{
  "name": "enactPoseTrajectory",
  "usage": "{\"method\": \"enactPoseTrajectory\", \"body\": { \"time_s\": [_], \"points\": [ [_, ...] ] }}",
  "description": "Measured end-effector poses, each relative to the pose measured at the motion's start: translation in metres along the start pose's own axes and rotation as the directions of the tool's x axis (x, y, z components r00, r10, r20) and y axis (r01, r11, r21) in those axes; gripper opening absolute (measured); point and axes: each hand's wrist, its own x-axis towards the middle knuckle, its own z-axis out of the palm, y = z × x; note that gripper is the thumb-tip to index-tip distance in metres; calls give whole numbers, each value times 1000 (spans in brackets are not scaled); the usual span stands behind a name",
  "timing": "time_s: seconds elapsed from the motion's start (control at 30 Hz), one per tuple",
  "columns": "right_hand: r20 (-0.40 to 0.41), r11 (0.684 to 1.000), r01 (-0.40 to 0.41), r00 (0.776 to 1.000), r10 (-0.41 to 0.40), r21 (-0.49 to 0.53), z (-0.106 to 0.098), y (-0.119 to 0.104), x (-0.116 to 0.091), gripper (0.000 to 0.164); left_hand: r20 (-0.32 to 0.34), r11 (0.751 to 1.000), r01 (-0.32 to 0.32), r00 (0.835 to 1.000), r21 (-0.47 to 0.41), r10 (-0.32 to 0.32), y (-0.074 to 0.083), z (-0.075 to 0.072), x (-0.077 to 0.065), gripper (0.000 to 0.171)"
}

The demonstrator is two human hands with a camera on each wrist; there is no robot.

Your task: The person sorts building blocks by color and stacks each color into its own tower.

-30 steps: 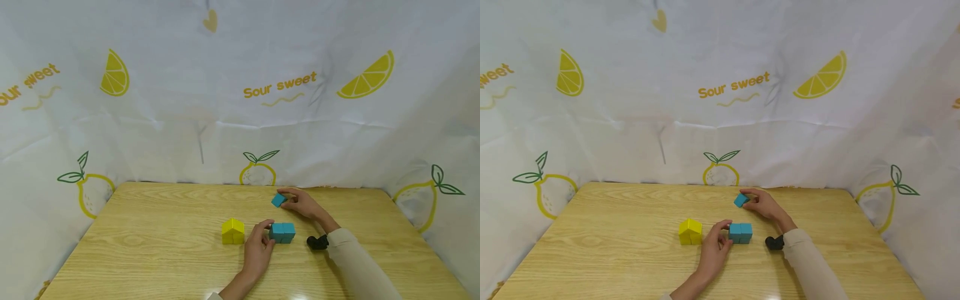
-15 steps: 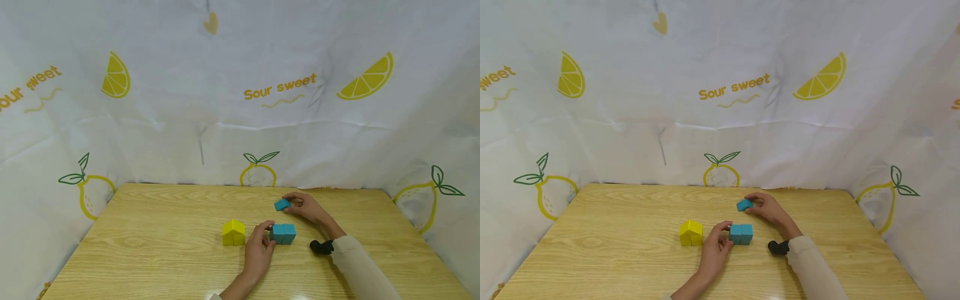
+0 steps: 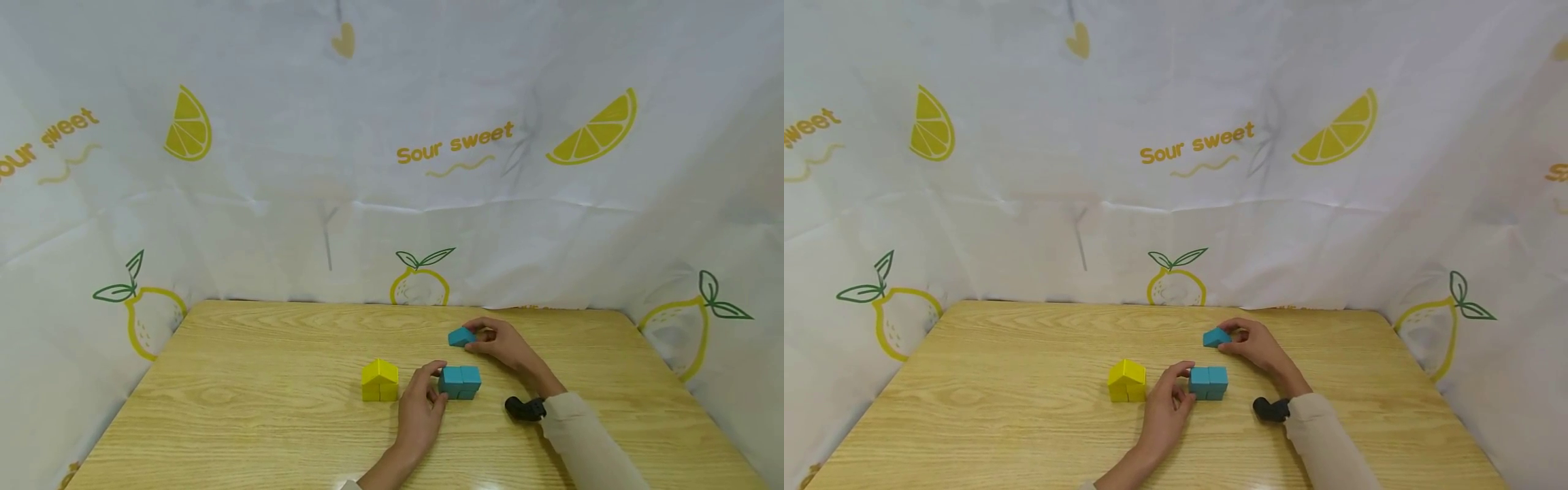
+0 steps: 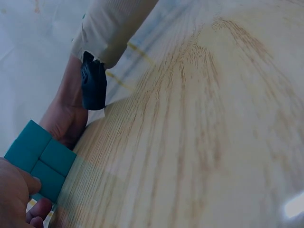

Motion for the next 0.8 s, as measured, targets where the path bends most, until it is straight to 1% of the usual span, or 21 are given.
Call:
{"method": "enactPoseTrajectory", "body": {
  "time_s": [0.13, 0.3, 0.5, 0.6, 0.7, 0.8],
  "points": [
    [-47, 1000, 10, 999, -10, -4, 0, 2, -6, 42, 3, 1000, 6, 1000, 0, -6, 1, 1, 0, 60],
    [-94, 1000, 5, 996, -2, 30, -1, 4, -17, 43, 10, 1000, 12, 1000, -6, -12, 5, 1, -1, 59],
    [-119, 999, 42, 992, -39, 23, -3, 2, -34, 44, 12, 1000, 19, 1000, -8, -19, 6, 1, -1, 59],
    [-128, 999, 45, 991, -41, 29, -4, 1, -40, 43, 9, 1000, 12, 1000, -8, -12, 5, 1, -1, 59],
    [-124, 998, 44, 992, -38, 45, -4, -3, -45, 42, -3, 1000, 8, 1000, -6, -8, 4, 0, -1, 60],
    [-117, 997, 65, 991, -60, 45, -4, -9, -49, 41, -11, 1000, 9, 1000, -3, -9, 2, 0, -1, 61]
  ]
}}
